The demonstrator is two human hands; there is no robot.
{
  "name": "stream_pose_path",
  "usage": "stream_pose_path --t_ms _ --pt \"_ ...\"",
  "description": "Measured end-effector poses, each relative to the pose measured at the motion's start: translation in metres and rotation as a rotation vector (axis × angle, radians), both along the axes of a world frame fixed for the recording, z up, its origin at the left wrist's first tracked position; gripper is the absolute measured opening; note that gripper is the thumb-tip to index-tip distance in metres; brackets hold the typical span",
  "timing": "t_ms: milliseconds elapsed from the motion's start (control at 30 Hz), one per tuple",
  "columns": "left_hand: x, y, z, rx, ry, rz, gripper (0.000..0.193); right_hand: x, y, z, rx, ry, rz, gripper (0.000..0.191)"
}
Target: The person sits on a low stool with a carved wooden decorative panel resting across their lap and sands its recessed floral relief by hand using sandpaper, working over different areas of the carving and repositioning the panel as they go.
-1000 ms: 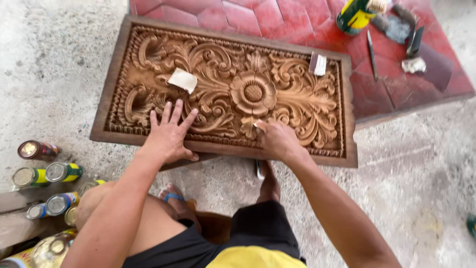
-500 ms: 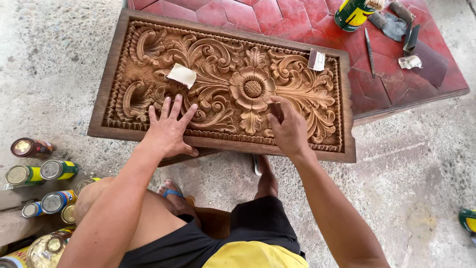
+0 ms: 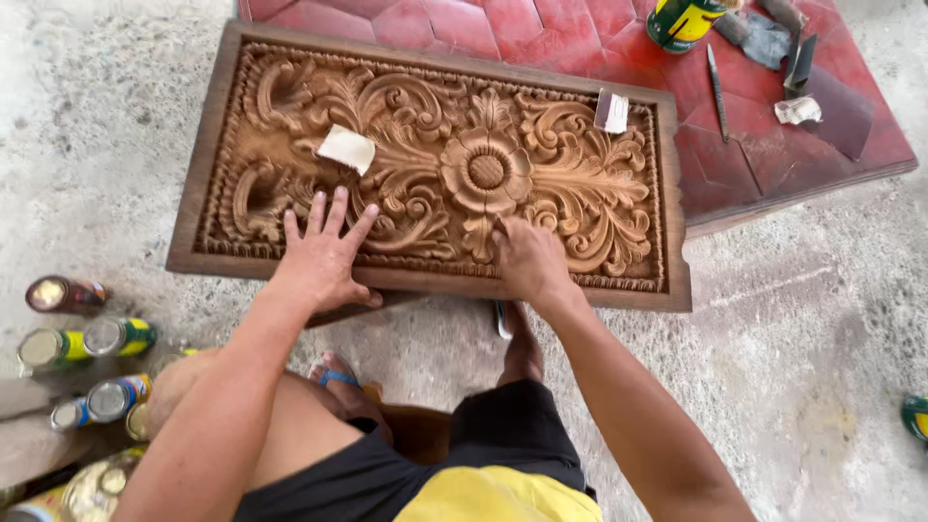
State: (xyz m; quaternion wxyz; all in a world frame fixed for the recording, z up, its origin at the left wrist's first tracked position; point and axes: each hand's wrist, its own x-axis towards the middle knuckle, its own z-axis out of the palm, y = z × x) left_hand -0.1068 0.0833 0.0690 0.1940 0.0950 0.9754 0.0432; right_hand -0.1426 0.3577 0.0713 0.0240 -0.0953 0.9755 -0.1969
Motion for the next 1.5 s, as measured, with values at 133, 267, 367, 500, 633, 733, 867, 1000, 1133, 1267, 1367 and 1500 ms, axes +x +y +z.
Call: stream_pose_path --t_ms 133,267,367,500,633,733,867,1000,1133,1267,1367,1500 --pt "0.0 0.0 0.003 0.035 0.07 0.007 0.138 -0.001 0.003 0.007 0.109 0.042 0.058 0.026" --pt "-0.002 0.001 0.005 -0.002 0.048 0.024 0.14 -0.008 0.004 0.005 0.117 -0.195 0.053 0.029" --pt "-0.001 0.002 0.006 0.0 0.019 -0.002 0.14 -0.014 0.004 0.014 0.224 -0.209 0.124 0.028" --pt "0.0 0.0 0.007 0.005 0.025 0.014 0.14 -0.025 0.017 0.038 0.599 -0.341 0.266 0.027" --pt "0.0 0.0 0.004 -0.016 0.014 0.016 0.14 -0.017 0.028 0.047 0.212 -0.129 0.145 0.036" --pt "0.0 0.002 0.002 -0.018 0.019 0.01 0.138 -0.001 0.018 0.022 0.104 -0.351 0.039 0.031" --pt "0.001 0.003 0.003 -0.037 0.008 0.023 0.14 0.008 0.004 -0.005 0.033 0.139 0.068 0.021" --pt "0.002 0.001 0.004 -0.009 0.061 0.034 0.136 0.005 0.005 -0.003 0.044 0.055 0.049 0.024" --pt "0.002 0.0 0.003 -0.037 -0.012 0.006 0.136 -0.003 0.009 0.003 0.095 -0.003 0.145 0.024" --pt "0.002 0.001 0.005 0.005 0.065 0.009 0.135 -0.012 0.017 0.014 0.263 -0.194 0.162 0.029" --pt "0.002 0.001 0.007 -0.007 0.023 0.025 0.134 -0.014 0.028 0.031 0.32 -0.304 0.164 0.037" --pt "0.001 0.002 0.006 -0.028 -0.001 0.02 0.135 -0.004 0.025 0.037 -0.109 -0.257 -0.036 0.03"
